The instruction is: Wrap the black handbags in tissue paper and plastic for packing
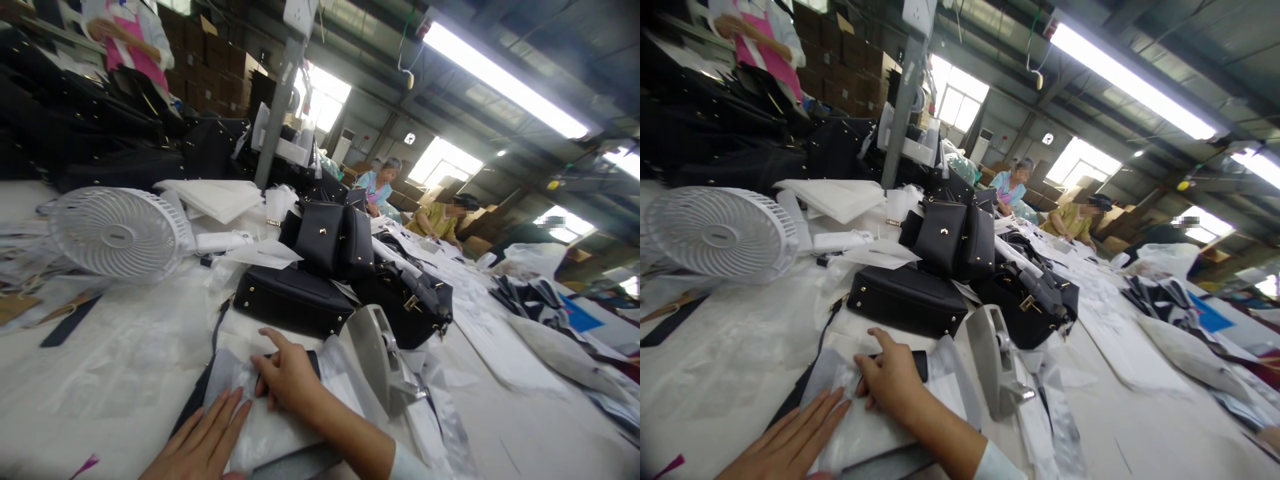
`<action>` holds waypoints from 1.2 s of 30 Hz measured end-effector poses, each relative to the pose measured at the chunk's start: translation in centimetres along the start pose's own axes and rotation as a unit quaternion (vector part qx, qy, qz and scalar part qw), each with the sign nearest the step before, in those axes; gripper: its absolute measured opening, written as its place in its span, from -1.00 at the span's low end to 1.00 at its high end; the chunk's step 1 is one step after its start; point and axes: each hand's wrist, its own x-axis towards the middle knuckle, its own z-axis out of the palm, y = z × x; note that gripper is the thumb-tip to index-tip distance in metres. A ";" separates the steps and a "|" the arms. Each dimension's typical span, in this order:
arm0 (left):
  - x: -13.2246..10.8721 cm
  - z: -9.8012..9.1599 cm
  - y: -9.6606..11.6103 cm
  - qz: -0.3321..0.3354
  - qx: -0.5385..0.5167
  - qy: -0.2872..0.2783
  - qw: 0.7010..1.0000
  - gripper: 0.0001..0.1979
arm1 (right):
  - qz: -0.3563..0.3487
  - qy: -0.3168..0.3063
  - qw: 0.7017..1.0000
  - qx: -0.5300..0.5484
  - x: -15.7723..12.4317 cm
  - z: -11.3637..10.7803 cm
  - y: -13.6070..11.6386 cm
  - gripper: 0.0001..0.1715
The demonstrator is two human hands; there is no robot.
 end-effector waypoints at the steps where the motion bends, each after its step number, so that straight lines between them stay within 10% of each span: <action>1: 0.2 -0.3 -0.1 0.001 0.004 -0.001 1.000 -0.53 | -0.012 0.023 1.000 0.016 -0.4 -0.1 0.0 -0.42; 6: 1.4 -1.5 0.0 0.003 0.005 0.000 1.000 -0.44 | -0.176 0.061 0.978 -0.092 -3.7 -0.9 0.5 -0.72; 11: 2.5 -2.2 0.1 -0.007 0.009 0.002 1.000 -0.44 | -0.284 0.020 0.914 -0.288 -6.4 -0.7 2.0 -0.55; 19: 0.9 -0.6 0.4 -0.029 -0.012 -0.010 0.999 -0.47 | -0.169 0.070 0.933 -0.308 -2.2 -0.6 -0.2 -0.40; 23: 1.0 -1.3 0.4 -0.026 -0.014 -0.007 1.000 -0.47 | -0.138 0.059 0.938 -0.312 -0.9 -0.8 -1.0 -0.75; 36: 0.4 -2.7 -0.1 -0.127 -0.105 -0.016 0.986 -0.21 | -0.216 0.140 0.943 -0.212 -2.2 0.7 1.8 -0.92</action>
